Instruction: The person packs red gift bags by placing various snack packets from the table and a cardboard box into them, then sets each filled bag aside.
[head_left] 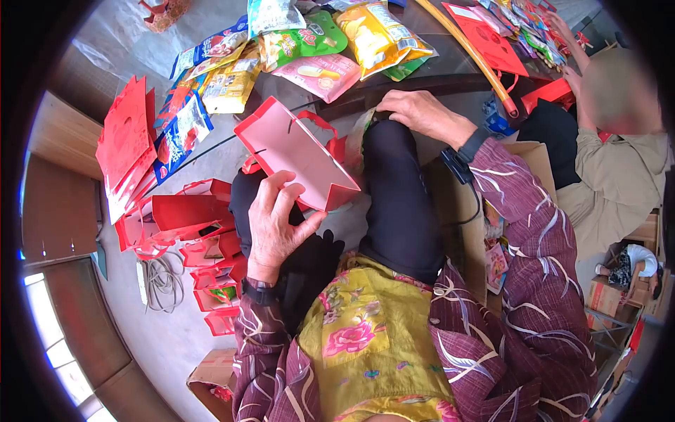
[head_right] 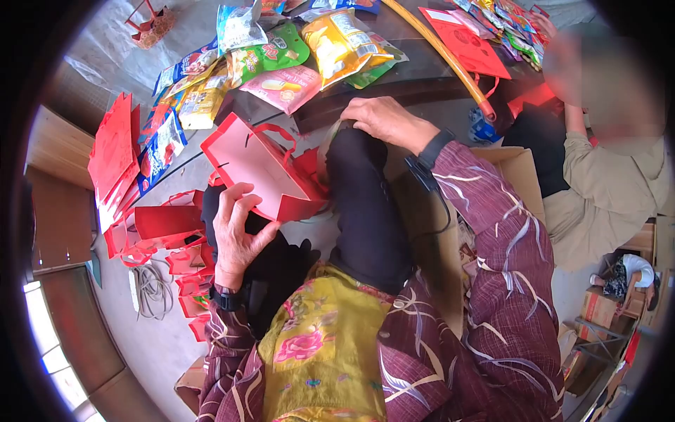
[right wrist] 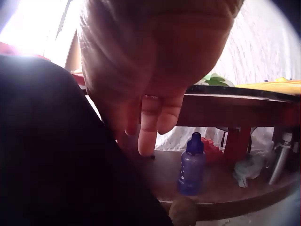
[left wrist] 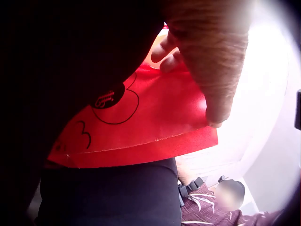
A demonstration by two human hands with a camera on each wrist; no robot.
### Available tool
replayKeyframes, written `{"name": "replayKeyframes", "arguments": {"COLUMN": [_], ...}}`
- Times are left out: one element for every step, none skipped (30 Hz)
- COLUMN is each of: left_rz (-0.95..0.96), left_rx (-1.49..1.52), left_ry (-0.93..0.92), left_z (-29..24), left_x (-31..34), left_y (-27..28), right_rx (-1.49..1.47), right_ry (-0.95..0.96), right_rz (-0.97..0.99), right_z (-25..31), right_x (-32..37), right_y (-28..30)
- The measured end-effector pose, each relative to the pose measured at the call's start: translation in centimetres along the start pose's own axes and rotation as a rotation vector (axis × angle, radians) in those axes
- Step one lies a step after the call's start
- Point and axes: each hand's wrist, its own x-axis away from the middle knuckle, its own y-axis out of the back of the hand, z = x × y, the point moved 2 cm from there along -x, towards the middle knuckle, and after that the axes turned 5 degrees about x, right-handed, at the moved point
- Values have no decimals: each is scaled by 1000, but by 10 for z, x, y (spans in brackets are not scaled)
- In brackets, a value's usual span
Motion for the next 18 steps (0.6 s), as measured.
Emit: {"name": "replayKeyframes", "arguments": {"left_rz": [0,-1,-2,0,-3,-8,-10,-16,-22,-27,-30,-31,-32,-29,-31,-32,-33,-36], "left_rx": [1,0,-1,1,3,5,-8,-25,-41,-38,-36,-34,-31,-35,-30,-25,-20,-20], "left_ry": [5,8,10,14,10,5,-11,-31,-50,-43,-39,-34,-26,-21,-23,-24,-26,-27], "left_z": [0,-1,-1,-2,-1,-1,-1,-2,-3,-5,-5,-5,-4,-4,-4,-4,-4,-4], "left_x": [0,-1,-1,0,0,-1,-1,-2,-3,-4,-3,-3,-2,-2,-1,-1,-1,-2], "left_y": [0,0,0,1,1,1,1,2,2,3,3,3,3,3,3,3,3,4], "right_rx": [-1,0,1,-29,-51,-69,-88,-44,-1,-4,-10,24,-5,-36,-68,-48,-66,-84], "right_ry": [18,35,54,78,104,129,122,117,112,124,136,161,112,64,14,33,21,10], "right_rz": [8,14,18,31,41,51,135,165,197,190,184,157,128,100,71,8,-39,-87], "right_z": [-6,-13,-20,-28,-37,-43,-41,-41,-37,-33,-29,-24,-21,-15,-9,-3,5,13], "right_x": [-3,-8,-13,-16,-21,-27,-34,-39,-42,-43,-44,-44,-41,-37,-32,-25,-19,-12], "right_y": [-5,-11,-19,-32,-45,-53,-58,-60,-57,-53,-48,-42,-36,-28,-19,-9,2,13]}}
